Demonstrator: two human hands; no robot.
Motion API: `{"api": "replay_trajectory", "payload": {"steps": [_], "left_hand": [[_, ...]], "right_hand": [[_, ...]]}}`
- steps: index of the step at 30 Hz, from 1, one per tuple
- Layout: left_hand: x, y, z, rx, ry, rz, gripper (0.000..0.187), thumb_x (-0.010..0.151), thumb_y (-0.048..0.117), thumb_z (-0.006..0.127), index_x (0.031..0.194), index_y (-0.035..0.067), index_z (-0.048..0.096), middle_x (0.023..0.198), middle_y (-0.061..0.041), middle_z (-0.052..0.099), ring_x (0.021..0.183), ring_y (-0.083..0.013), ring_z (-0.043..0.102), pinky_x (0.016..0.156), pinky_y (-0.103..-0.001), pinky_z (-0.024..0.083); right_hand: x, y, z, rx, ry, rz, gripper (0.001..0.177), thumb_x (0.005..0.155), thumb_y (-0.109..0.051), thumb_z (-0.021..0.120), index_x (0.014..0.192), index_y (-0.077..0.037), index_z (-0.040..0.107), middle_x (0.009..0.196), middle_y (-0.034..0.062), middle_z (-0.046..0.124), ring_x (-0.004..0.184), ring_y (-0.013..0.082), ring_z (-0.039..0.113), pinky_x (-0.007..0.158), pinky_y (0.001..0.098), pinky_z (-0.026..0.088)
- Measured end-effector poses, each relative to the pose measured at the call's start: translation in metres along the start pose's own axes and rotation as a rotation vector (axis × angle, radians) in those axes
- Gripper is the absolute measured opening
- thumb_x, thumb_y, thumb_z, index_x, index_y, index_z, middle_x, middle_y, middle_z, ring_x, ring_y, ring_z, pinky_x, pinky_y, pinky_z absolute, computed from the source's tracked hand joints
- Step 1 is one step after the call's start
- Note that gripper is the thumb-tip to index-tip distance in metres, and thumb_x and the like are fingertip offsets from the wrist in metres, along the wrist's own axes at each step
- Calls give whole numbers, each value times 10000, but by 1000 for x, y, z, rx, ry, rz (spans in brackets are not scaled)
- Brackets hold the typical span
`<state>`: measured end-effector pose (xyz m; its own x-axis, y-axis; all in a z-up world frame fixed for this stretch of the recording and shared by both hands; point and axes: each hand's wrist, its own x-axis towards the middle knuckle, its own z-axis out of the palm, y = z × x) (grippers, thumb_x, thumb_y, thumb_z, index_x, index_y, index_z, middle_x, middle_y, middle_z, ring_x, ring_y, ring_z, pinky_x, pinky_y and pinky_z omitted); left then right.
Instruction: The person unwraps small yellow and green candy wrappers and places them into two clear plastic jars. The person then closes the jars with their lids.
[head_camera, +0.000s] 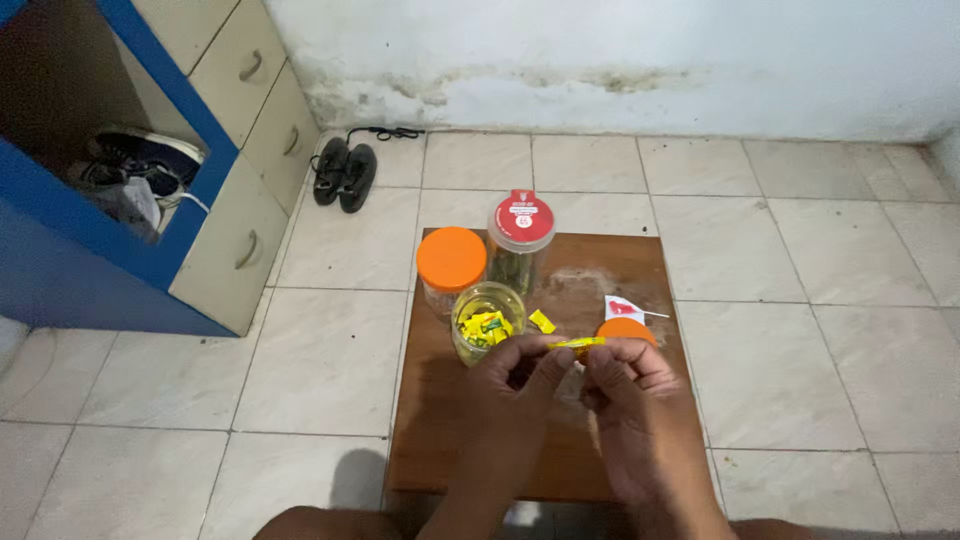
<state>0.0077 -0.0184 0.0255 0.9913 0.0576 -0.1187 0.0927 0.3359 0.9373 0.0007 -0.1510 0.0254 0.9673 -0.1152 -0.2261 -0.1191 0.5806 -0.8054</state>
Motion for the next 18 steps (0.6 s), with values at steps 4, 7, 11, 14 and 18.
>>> {"api": "replay_trajectory", "payload": {"steps": [4, 7, 11, 14, 18], "left_hand": [[-7, 1, 2, 15, 3, 28, 174, 923, 162, 758, 1014, 15, 776, 867, -2, 738, 795, -57, 640, 725, -238, 533], [-12, 4, 5, 27, 24, 45, 149, 923, 164, 743, 973, 24, 755, 844, 5, 734, 781, -58, 654, 722, -236, 549], [-13, 16, 3, 152, 76, -71, 176, 918, 207, 731, 913, 32, 754, 758, 8, 692, 696, -66, 620, 648, -250, 538], [-13, 24, 0, 185, 33, -91, 220, 926, 247, 728, 906, 29, 757, 734, 14, 678, 664, -62, 591, 620, -250, 521], [-15, 27, 1, 159, -47, -87, 246, 930, 275, 714, 930, 36, 777, 730, 20, 704, 669, -46, 624, 640, -223, 533]], "right_hand": [[-4, -1, -3, 18, 11, -11, 66, 946, -109, 677, 974, -52, 662, 861, 25, 675, 729, 123, 557, 682, 279, 452], [-8, -1, -1, -12, -8, -28, 79, 949, -122, 679, 964, -46, 664, 836, 23, 662, 727, 119, 548, 677, 273, 450], [-13, -12, 4, -360, 6, -79, 140, 959, -141, 698, 936, -5, 720, 764, 5, 615, 696, 99, 503, 635, 255, 414], [-13, -29, 6, -568, -7, -55, 184, 940, -173, 685, 913, -2, 744, 736, 0, 646, 654, 87, 495, 591, 247, 413], [-17, -40, 7, -697, 21, -93, 239, 971, -210, 641, 901, 1, 732, 714, -6, 631, 632, 77, 488, 568, 245, 417]]}}
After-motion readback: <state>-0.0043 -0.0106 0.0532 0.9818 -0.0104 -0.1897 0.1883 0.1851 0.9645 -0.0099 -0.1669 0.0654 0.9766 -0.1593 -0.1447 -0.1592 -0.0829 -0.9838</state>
